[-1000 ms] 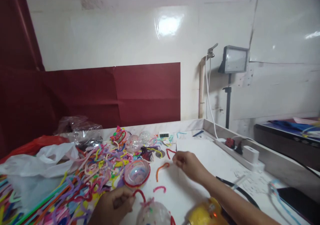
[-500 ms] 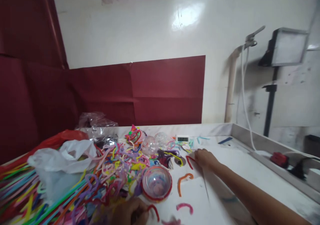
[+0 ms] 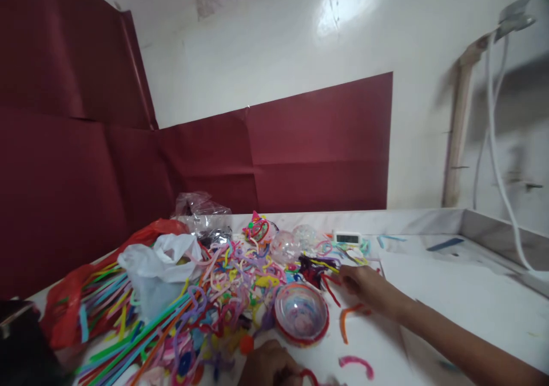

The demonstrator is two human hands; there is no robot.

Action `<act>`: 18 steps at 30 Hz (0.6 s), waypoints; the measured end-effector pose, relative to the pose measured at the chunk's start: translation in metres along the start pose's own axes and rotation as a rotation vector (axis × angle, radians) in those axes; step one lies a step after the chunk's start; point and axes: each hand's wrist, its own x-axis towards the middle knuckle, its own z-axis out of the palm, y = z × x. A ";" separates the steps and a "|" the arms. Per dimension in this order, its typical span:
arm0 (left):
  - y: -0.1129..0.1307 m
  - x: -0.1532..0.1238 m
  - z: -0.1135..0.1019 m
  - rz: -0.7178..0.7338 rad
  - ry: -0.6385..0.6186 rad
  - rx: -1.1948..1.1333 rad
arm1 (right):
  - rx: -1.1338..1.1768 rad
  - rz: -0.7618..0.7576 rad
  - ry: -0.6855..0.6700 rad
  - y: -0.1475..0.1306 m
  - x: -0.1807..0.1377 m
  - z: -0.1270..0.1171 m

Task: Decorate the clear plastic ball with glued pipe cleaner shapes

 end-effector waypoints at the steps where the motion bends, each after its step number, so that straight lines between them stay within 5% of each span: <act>1: 0.001 0.000 0.001 -0.004 0.006 0.012 | 0.013 -0.019 -0.001 -0.002 -0.001 0.002; 14: 0.025 -0.004 0.009 -0.139 0.073 0.139 | 0.217 -0.191 0.047 0.010 0.000 0.039; 18: 0.028 -0.005 0.008 -0.132 0.070 0.154 | 0.244 -0.191 0.102 0.024 0.000 0.032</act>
